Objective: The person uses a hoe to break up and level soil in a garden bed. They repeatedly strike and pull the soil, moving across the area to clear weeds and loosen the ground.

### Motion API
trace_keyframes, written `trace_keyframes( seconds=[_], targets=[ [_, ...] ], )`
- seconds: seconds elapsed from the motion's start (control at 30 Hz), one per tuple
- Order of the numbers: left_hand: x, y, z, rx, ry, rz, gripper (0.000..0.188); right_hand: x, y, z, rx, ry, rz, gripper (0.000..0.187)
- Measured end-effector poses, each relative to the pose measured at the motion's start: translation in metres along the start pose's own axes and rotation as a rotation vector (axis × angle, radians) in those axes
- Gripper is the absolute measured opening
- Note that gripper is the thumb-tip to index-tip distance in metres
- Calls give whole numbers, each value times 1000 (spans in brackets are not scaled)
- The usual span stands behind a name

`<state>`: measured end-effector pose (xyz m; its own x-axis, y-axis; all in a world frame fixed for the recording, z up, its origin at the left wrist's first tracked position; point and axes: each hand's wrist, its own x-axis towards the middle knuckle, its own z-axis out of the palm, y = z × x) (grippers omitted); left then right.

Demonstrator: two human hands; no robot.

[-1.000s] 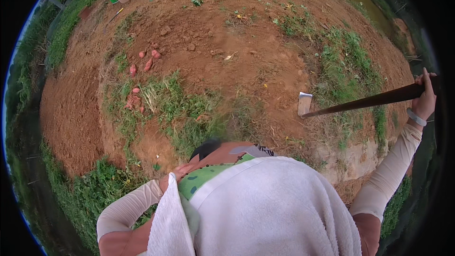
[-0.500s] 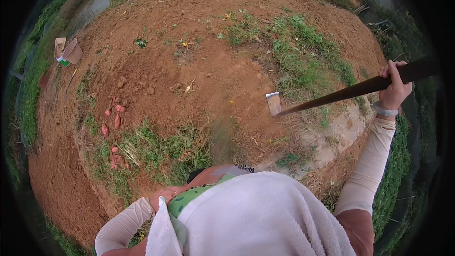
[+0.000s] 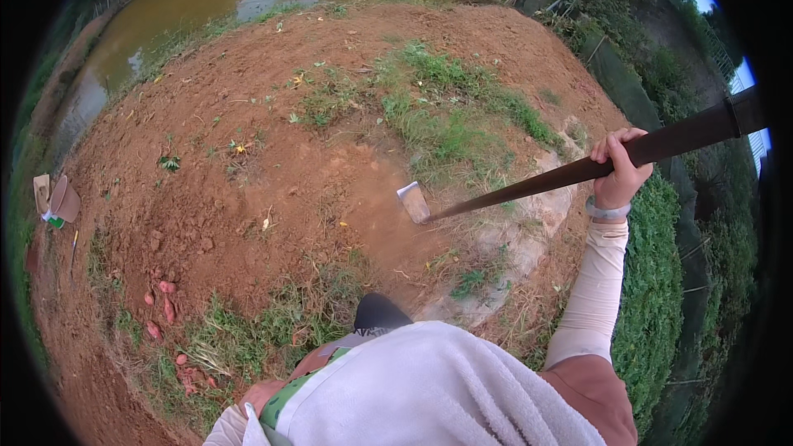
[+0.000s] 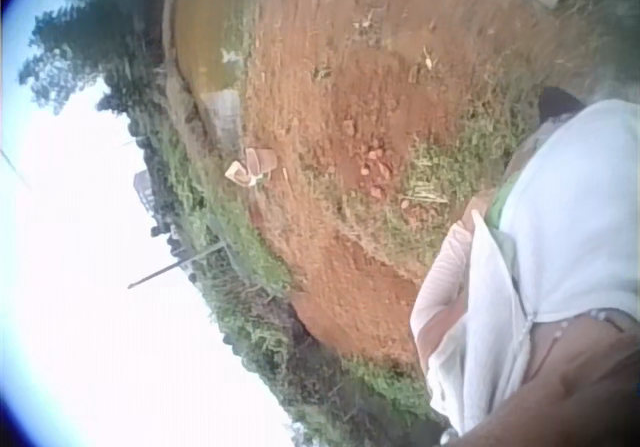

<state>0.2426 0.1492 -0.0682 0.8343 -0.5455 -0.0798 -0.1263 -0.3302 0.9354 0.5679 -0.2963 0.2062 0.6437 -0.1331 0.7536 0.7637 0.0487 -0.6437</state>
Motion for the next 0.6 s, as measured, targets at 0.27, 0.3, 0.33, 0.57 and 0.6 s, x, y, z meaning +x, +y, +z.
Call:
trace_keyframes(
  seconds=[0.27,0.3,0.33,0.57,0.6],
  targets=[
    [21,2,-26,55,-123,-50,33,-16,-15,-37,-53,131,-31,19],
    [26,1,-29,74,-154,-42,33,-16,-18,-39,-68,125,-28,19],
    [27,3,-31,93,-171,-43,32,-17,-18,-38,-73,117,-22,19],
    [56,30,-56,494,-281,90,30,0,5,-6,-18,34,-3,18],
    [61,25,-56,502,-223,171,30,5,10,-8,-21,31,-5,18]
  ],
)
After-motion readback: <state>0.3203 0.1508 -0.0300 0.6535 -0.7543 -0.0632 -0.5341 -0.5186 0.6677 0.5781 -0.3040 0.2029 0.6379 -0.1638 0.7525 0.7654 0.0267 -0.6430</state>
